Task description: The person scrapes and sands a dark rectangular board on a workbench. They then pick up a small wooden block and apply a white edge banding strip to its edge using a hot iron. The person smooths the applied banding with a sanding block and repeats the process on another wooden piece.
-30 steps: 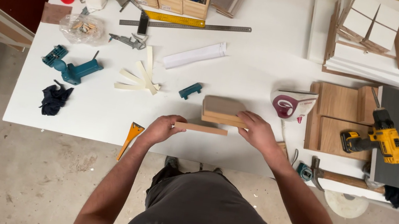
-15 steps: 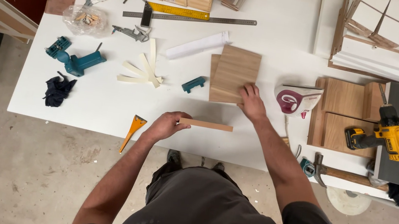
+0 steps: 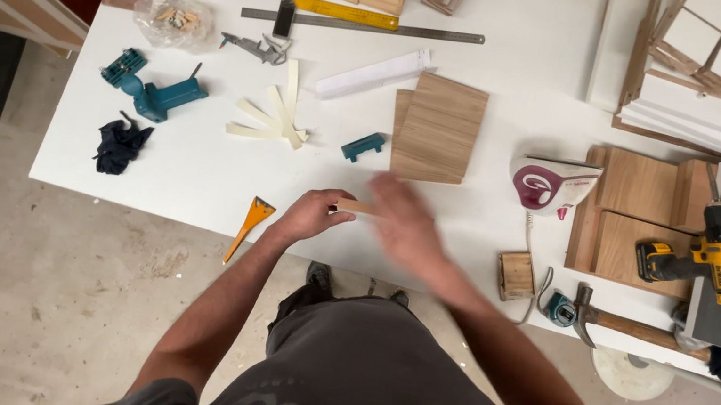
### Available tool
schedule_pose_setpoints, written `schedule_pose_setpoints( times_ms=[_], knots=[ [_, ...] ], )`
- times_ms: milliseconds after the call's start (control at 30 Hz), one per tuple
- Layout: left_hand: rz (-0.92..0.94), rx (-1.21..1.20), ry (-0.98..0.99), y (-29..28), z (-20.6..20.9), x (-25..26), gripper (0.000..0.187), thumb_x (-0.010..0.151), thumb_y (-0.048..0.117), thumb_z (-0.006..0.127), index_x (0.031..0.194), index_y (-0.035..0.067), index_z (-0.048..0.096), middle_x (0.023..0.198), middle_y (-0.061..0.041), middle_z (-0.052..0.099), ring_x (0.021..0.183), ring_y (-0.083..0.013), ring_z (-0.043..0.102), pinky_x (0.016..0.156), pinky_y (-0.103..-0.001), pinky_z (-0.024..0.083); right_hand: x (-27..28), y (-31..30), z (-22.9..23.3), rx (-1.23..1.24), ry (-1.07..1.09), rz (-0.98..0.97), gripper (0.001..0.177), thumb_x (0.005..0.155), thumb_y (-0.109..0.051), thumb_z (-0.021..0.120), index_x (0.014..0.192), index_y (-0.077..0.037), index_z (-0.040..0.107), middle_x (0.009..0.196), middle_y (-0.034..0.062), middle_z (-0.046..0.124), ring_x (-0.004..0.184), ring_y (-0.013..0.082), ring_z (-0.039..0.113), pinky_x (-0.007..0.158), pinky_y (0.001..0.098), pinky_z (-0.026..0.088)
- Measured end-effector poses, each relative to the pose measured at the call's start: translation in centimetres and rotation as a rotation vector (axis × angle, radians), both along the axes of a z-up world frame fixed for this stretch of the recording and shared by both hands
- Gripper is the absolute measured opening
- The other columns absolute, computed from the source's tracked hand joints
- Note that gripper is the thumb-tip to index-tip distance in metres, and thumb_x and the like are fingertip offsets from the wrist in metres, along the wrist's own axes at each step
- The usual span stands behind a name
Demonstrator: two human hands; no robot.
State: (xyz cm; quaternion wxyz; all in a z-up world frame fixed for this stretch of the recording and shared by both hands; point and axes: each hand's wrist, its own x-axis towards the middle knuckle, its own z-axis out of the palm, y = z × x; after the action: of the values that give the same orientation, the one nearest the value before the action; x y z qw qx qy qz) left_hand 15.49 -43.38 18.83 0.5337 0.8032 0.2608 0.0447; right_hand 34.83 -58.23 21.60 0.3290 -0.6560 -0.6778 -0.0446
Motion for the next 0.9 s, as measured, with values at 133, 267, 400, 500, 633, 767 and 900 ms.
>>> schedule_pose_setpoints(
  times_ms=[133, 267, 400, 500, 633, 767, 900],
  knots=[
    [-0.008, -0.021, -0.028, 0.3, -0.9, 0.3, 0.033, 0.09, 0.015, 0.08, 0.122, 0.01, 0.073, 0.117, -0.017, 0.074, 0.109, -0.0362, 0.071, 0.092, -0.042, 0.062, -6.2, -1.5, 0.3, -0.331, -0.146, 0.056, 0.092, 0.081, -0.03, 0.079, 0.158, -0.004, 0.034, 0.165, 0.0177, 0.031, 0.154, 0.0342, 0.026, 0.125, 0.0538, 0.019],
    [0.007, -0.073, -0.076, 0.5, -0.4, -0.2, 0.034, 0.09, 0.013, 0.081, 0.121, 0.002, 0.072, 0.116, -0.024, 0.073, 0.11, -0.0427, 0.07, 0.093, -0.044, 0.062, -1.4, -6.7, -1.4, -0.543, -0.03, -0.133, 0.071, 0.102, -0.047, 0.052, 0.159, -0.008, 0.033, 0.164, 0.0148, 0.033, 0.155, 0.0306, 0.023, 0.127, 0.0523, 0.007],
    [-0.062, 0.093, -0.004, 1.2, -0.1, -0.3, 0.037, 0.091, 0.024, 0.079, 0.125, 0.01, 0.072, 0.116, -0.018, 0.075, 0.103, -0.0394, 0.073, 0.087, -0.045, 0.064, 4.2, -14.5, -8.1, -0.19, -0.403, -0.399, 0.053, 0.094, -0.033, 0.066, 0.141, -0.01, 0.061, 0.143, 0.0117, 0.062, 0.125, 0.0254, 0.061, 0.106, 0.0402, 0.043],
    [-0.112, 0.155, 0.043, 2.0, -0.9, -0.4, 0.042, 0.092, 0.031, 0.077, 0.129, 0.014, 0.069, 0.12, -0.016, 0.074, 0.103, -0.0382, 0.073, 0.086, -0.048, 0.063, 4.4, -18.2, -11.9, -0.536, -0.201, -0.566, 0.03, 0.096, -0.037, 0.063, 0.124, -0.029, 0.072, 0.114, 0.001, 0.075, 0.099, 0.0239, 0.074, 0.086, 0.0387, 0.059],
    [-0.178, 0.188, 0.087, 2.9, -1.2, -0.1, 0.047, 0.093, 0.036, 0.076, 0.133, 0.015, 0.066, 0.124, -0.014, 0.073, 0.107, -0.0375, 0.073, 0.089, -0.048, 0.062, 1.6, -17.0, -12.1, -1.016, 0.252, -0.755, 0.032, 0.093, -0.067, 0.059, 0.105, -0.042, 0.075, 0.079, -0.004, 0.078, 0.089, 0.0262, 0.077, 0.078, 0.042, 0.06],
    [-0.249, 0.218, 0.049, 3.4, -1.8, 0.2, 0.046, 0.091, 0.036, 0.077, 0.131, 0.016, 0.067, 0.123, -0.012, 0.073, 0.106, -0.0384, 0.072, 0.088, -0.051, 0.061, -1.6, -14.0, -10.1, -0.941, 0.355, -0.79, 0.043, 0.087, -0.072, 0.066, 0.093, -0.029, 0.074, 0.075, 0.0, 0.076, 0.085, 0.031, 0.076, 0.074, 0.0439, 0.058],
    [-0.302, 0.22, 0.048, 3.5, 0.0, 0.1, 0.049, 0.088, 0.03, 0.079, 0.133, 0.017, 0.066, 0.125, -0.013, 0.072, 0.11, -0.0403, 0.07, 0.091, -0.055, 0.058, -2.4, -10.6, -6.7, -0.739, 0.653, -0.802, 0.055, 0.089, -0.048, 0.076, 0.134, -0.024, 0.057, 0.087, 0.0054, 0.073, 0.091, 0.029, 0.072, 0.081, 0.0444, 0.056]
  ],
)
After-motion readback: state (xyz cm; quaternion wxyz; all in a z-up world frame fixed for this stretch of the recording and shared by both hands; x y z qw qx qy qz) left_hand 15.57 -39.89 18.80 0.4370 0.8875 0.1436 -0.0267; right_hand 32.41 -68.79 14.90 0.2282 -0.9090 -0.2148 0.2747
